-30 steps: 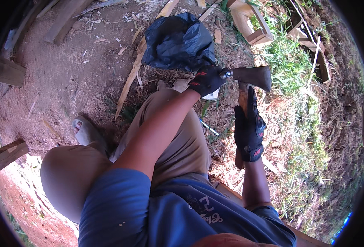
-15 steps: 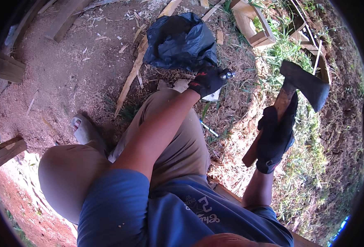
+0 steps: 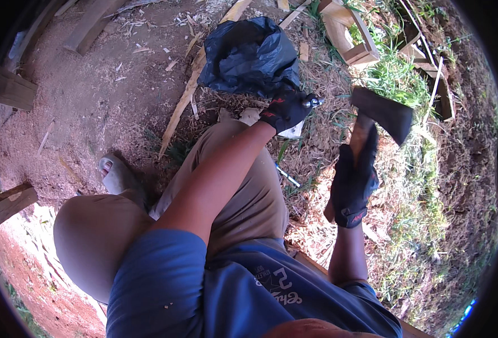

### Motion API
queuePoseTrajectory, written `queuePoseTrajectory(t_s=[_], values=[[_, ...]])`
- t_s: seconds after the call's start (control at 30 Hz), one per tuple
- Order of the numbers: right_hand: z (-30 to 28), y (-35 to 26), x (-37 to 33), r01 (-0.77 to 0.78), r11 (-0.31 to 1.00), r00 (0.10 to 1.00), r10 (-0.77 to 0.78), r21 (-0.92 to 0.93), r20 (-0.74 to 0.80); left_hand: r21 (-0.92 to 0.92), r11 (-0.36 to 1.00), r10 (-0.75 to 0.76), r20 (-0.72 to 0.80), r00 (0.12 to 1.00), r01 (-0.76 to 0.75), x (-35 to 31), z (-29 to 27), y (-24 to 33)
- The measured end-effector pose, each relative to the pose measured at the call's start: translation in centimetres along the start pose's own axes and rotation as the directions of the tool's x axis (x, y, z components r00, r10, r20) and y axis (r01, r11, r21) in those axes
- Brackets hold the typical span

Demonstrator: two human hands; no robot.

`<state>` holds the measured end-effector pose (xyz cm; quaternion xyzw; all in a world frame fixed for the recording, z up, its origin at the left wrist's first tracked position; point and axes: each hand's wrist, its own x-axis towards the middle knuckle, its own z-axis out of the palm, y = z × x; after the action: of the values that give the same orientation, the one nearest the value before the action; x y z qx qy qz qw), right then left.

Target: The person taps the metal head of an axe with a hammer and a small tool to adjust or secure it.

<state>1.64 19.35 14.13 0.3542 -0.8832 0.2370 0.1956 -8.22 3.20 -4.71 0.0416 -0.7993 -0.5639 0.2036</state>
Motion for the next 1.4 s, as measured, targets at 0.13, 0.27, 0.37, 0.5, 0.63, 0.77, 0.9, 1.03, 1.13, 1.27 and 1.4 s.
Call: queuePoseTrajectory(t_s=[0.13,0.27,0.37,0.5,0.63,0.77,0.9,1.03,1.13,1.27,1.4], values=[[-2.3,-2.4,3.2,-0.242,0.95,0.916,0.291,-0.2,0.275,0.029,0.999,0.013,0.096,0.995,-0.016,0.2,0.1,-2.0],[-3.7,-6.1,3.8,-0.244,0.956,0.937,0.275,0.16,-0.216,-0.057,0.994,-0.085,0.065,0.994,0.089,0.3,0.9,-2.2],[-0.5,-1.1,0.2,-0.019,0.938,0.976,0.093,-0.345,0.199,0.07,0.998,-0.02,0.121,0.992,0.011,0.6,0.4,-1.1],[-1.1,-2.4,1.7,-0.254,0.948,0.925,0.296,-0.191,0.238,0.156,0.985,0.055,0.092,0.994,-0.069,0.4,1.2,-3.6],[-4.0,-5.4,2.8,-0.267,0.915,0.938,0.319,0.303,-0.136,0.016,0.999,-0.043,0.129,0.991,0.042,0.8,0.4,-2.2],[1.9,0.7,-0.6,0.214,0.932,0.958,-0.141,-0.293,0.25,-0.041,0.995,-0.083,0.118,0.99,0.088,0.4,0.8,-2.0],[-2.1,-4.4,2.4,-0.519,0.854,0.825,0.512,-0.039,0.24,0.254,0.966,0.032,0.056,0.998,-0.045,0.1,1.1,-2.8],[-2.4,-5.8,2.4,-0.214,0.942,0.933,0.276,0.259,-0.232,-0.055,0.997,-0.056,0.039,0.998,0.058,-0.2,1.0,-2.5],[1.0,-1.4,0.5,-0.114,0.953,0.959,0.179,-0.28,0.218,-0.07,0.998,0.001,0.007,1.0,-0.001,-0.2,0.9,-3.1],[-1.1,-3.4,3.3,-0.434,0.893,0.85,0.45,-0.118,0.276,0.03,0.999,-0.019,-0.12,0.993,0.023,-0.2,1.0,-2.4],[-2.3,-4.3,2.9,-0.299,0.931,0.93,0.333,0.21,-0.153,-0.074,0.989,-0.124,0.026,0.992,0.126,-0.4,0.2,-2.2]])
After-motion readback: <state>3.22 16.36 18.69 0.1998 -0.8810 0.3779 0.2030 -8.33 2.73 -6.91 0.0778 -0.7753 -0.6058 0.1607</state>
